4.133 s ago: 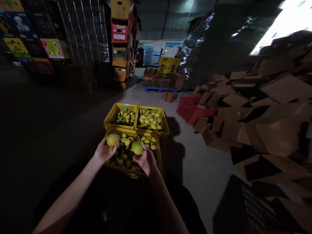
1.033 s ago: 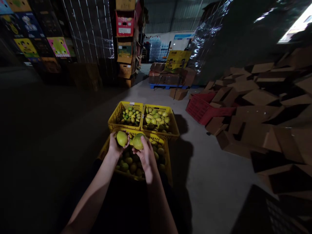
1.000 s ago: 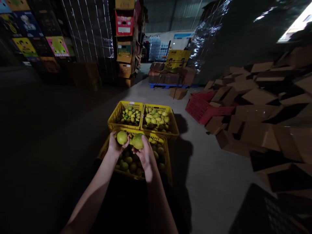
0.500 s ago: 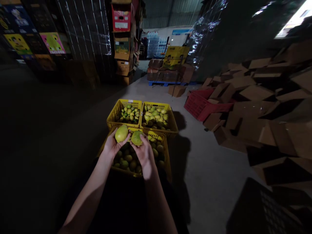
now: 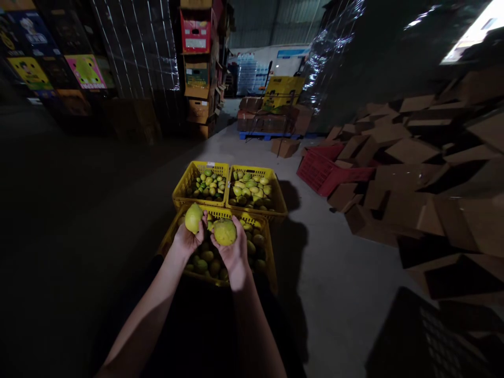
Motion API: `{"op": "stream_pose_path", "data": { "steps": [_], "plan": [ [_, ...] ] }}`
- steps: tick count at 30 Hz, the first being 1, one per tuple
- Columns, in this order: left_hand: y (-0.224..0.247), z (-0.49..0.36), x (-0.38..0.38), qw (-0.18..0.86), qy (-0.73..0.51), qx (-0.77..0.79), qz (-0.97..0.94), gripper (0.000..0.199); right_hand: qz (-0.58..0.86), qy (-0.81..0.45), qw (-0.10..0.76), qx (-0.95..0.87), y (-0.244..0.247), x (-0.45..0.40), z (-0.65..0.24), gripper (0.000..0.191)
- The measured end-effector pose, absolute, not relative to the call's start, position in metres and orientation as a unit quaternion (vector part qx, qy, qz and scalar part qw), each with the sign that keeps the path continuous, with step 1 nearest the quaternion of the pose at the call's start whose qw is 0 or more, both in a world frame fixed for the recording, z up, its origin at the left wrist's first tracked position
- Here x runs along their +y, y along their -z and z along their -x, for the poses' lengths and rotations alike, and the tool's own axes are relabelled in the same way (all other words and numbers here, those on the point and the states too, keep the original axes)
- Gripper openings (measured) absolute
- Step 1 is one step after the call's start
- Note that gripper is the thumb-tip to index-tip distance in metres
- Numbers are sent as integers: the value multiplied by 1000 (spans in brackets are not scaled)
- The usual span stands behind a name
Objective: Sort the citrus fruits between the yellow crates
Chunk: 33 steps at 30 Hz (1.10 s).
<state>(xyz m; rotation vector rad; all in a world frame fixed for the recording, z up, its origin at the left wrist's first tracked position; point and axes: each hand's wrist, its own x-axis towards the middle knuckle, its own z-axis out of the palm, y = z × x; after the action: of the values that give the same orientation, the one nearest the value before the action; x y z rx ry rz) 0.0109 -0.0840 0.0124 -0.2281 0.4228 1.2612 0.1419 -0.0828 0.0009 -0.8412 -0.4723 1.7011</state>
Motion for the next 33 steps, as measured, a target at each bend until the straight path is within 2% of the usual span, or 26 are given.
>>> {"op": "stream_pose_path", "data": {
  "steps": [5, 9, 14, 21, 28, 33],
  "plan": [
    [-18, -8, -85, 792, -588, 147, 74, 37, 343, -736, 532, -242, 4, -78, -142, 44],
    [-17, -8, -84, 775, -602, 186, 47, 38, 360, -727, 536, -232, 6, -78, -141, 50],
    [-17, -12, -80, 738, -625, 253, 27, 34, 297, -753, 544, -223, -5, -84, -142, 37],
    [-12, -11, -77, 757, -614, 210, 77, 37, 294, -726, 606, -134, -1, -82, -142, 13],
    [-13, -16, -80, 733, -647, 208, -19, 29, 293, -744, 585, -137, 4, -77, -145, 19],
    [-17, -15, -89, 734, -653, 153, -105, 40, 219, -770, 588, -115, 5, -82, -148, 27]
  ]
}}
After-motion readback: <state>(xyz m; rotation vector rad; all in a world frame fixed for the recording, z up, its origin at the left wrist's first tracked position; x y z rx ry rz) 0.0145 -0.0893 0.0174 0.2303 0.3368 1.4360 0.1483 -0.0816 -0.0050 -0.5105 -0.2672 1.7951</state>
